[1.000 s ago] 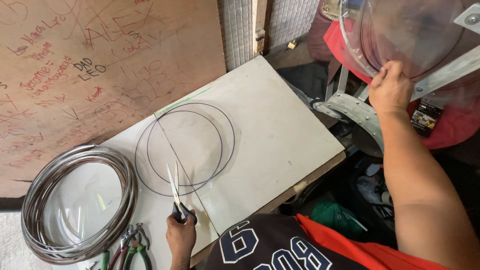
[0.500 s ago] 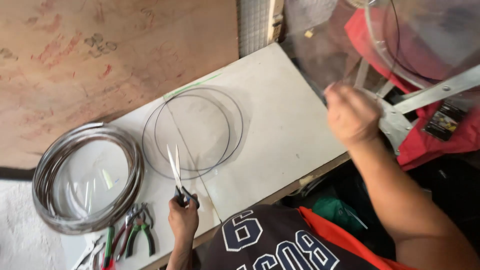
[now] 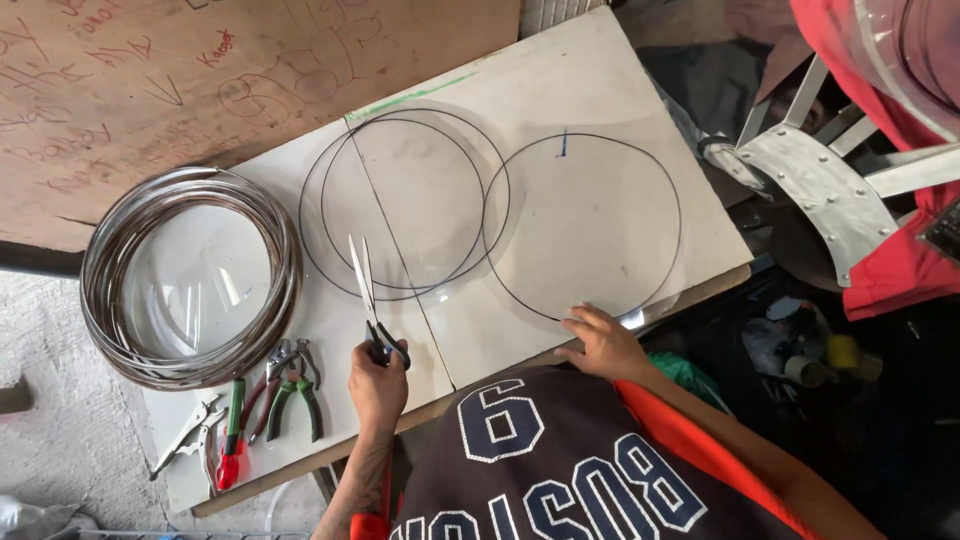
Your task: Assembling face shields by shaping wire frames and trimming plastic visors
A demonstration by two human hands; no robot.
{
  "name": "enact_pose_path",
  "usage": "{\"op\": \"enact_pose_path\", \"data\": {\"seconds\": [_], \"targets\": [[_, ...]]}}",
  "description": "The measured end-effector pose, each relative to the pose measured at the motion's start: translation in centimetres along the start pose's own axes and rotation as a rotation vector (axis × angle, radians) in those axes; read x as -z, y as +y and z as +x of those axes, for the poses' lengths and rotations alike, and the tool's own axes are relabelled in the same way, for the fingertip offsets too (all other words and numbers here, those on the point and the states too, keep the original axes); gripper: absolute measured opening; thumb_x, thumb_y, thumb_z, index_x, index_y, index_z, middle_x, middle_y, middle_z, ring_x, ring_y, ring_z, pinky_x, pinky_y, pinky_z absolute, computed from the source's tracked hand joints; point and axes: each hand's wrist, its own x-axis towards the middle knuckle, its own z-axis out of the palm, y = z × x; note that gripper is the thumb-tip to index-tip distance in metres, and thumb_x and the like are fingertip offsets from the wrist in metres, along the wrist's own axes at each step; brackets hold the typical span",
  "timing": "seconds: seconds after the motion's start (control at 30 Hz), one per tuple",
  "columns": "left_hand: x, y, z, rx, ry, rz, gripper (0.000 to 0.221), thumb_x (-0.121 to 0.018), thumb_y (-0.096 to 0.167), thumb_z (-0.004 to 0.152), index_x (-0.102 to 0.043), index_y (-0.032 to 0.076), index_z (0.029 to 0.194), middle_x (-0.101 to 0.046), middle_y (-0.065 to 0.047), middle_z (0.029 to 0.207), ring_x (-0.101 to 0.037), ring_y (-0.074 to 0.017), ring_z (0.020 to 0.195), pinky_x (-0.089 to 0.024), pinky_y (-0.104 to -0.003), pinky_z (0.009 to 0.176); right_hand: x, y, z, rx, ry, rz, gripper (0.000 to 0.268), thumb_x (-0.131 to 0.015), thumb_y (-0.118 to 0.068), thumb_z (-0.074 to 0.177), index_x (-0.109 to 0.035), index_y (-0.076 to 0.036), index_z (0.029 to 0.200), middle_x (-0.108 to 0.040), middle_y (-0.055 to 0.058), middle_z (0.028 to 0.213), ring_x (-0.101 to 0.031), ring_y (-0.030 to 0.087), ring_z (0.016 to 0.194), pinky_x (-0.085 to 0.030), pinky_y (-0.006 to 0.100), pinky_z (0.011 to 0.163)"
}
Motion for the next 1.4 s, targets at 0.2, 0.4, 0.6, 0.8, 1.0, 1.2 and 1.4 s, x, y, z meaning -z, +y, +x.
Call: {"op": "enact_pose_path", "data": {"seconds": [0.2, 0.4, 0.6, 0.8, 1.0, 1.2, 1.4], "targets": [[-0.7, 0.0, 1.4, -0.019, -0.017, 0.01, 0.061, -0.078, 0.05, 0.085, -0.064, 0.009, 0.128, -0.078, -0.015, 0.109, -0.071, -0.035, 0.113, -0.054, -0.049, 0.099, 2.8, 4.1, 1.3, -0.149, 0.487, -0.175, 0.033, -0.077, -0.028, 0.091, -0.072, -0.008, 0.118, -0.068, 0.017, 0.108, -0.068, 0.04, 0.106, -0.055, 0.049, 0.088], [-0.8, 1.6, 1.0, -0.073, -0.073, -0.001, 0.06, -0.082, 0.046, 0.083, -0.067, 0.007, 0.126, -0.078, -0.017, 0.107, -0.071, -0.0363, 0.112, -0.054, -0.048, 0.098, 4.5, 17.3, 2.4, -1.096, 0.215, -0.062, 0.1, -0.08, -0.065, 0.079, -0.048, -0.006, 0.153, -0.065, 0.019, 0.131, -0.061, 0.04, 0.123, -0.049, 0.058, 0.098], [-0.8, 2.7, 0.3, -0.132, -0.184, -0.048, 0.051, -0.085, 0.041, 0.081, -0.072, 0.01, 0.119, -0.079, -0.011, 0.094, -0.076, -0.0294, 0.098, -0.056, -0.042, 0.087, 6.8, 14.6, 4.5, -1.116, 0.464, 0.924, 0.026, -0.071, -0.012, 0.098, -0.06, -0.009, 0.122, -0.069, 0.027, 0.109, -0.075, 0.039, 0.089, -0.066, 0.05, 0.072], [1.2, 6.0, -1.6, -0.126, -0.334, -0.079, 0.035, -0.079, 0.029, 0.08, -0.069, 0.009, 0.107, -0.069, -0.001, 0.078, -0.061, -0.0154, 0.068, -0.048, -0.032, 0.065, 14.7, 11.7, 2.7, -0.736, 0.421, 1.112, 0.019, -0.062, -0.013, 0.105, -0.055, -0.02, 0.122, -0.071, 0.018, 0.128, -0.075, 0.032, 0.087, -0.062, 0.035, 0.065], [1.2, 9.4, -2.4, -0.146, -0.439, -0.161, 0.042, -0.08, 0.036, 0.079, -0.067, 0.007, 0.105, -0.061, -0.001, 0.078, -0.058, -0.0146, 0.069, -0.046, -0.031, 0.065, 20.9, 8.3, 3.2, -0.653, 0.432, 1.034, 0.021, -0.061, -0.021, 0.111, -0.049, -0.015, 0.128, -0.067, 0.024, 0.13, -0.073, 0.032, 0.089, -0.063, 0.038, 0.075], [2.6, 12.6, -3.5, -0.188, -0.419, -0.114, 0.031, -0.074, 0.039, 0.081, -0.063, 0.012, 0.089, -0.062, 0.002, 0.072, -0.054, -0.0152, 0.069, -0.044, -0.031, 0.067, 22.4, 6.5, 2.7, -0.607, 0.433, 1.009, 0.014, -0.056, -0.012, 0.115, -0.05, -0.015, 0.127, -0.067, 0.024, 0.13, -0.072, 0.037, 0.09, -0.065, 0.043, 0.076], [2.6, 12.8, -2.8, -0.122, -0.407, -0.159, 0.041, -0.074, 0.043, 0.08, -0.066, 0.009, 0.101, -0.064, 0.0, 0.077, -0.057, -0.0155, 0.073, -0.045, -0.031, 0.066, 21.8, 7.5, 1.8, -0.56, 0.411, 1.05, 0.017, -0.052, -0.008, 0.118, -0.051, -0.019, 0.131, -0.068, 0.021, 0.127, -0.072, 0.038, 0.092, -0.065, 0.044, 0.077]]}}
